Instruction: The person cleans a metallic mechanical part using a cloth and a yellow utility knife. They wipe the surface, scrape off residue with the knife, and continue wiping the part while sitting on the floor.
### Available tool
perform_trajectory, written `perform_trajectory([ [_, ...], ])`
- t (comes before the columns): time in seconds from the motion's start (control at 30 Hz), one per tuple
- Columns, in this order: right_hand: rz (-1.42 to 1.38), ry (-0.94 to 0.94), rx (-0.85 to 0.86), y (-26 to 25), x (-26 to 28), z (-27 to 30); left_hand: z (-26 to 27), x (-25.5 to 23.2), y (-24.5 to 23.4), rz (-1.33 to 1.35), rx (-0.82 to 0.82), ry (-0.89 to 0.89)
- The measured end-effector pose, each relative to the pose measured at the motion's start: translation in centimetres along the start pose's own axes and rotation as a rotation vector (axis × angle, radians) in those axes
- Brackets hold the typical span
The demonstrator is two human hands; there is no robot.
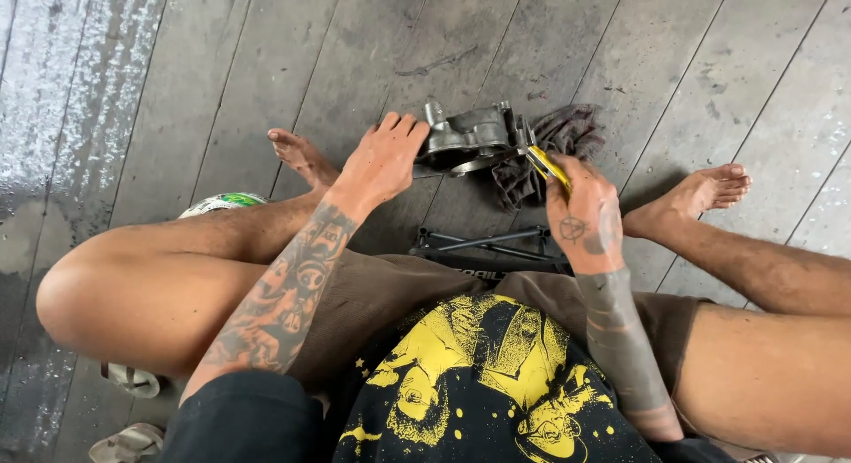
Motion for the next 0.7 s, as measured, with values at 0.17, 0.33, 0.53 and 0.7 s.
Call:
perform_trajectory([
  [0.17,0.019,0.004,0.017,0.6,0.1,0.0,0.0,-0.9,-0.1,0.003,0.004,0.008],
  [0.33,0.128,0.020,0.024,0.9,1.2,0.6,0.1,-2.1,-0.3,-0.026,0.002,0.034],
  [0.53,0.116,0.031,0.053,1.0,2.7,0.5,0.2,-4.1,-0.5,-0.069,-0.013,0.058],
  [0.7,-0.204,0.119,0.081,3.9,-3.5,-1.8,1.0,-2.6,-0.3,-0.048,-0.014,0.034],
])
Point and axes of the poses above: each hand's wrist, its own z-axis away from the middle knuckle, its own y-axis out of the palm, x = y × z, the point moved 3 cm from there along -z, towards the middle knuckle, and after that the axes turned 13 degrees about z, right-handed, at the moved point
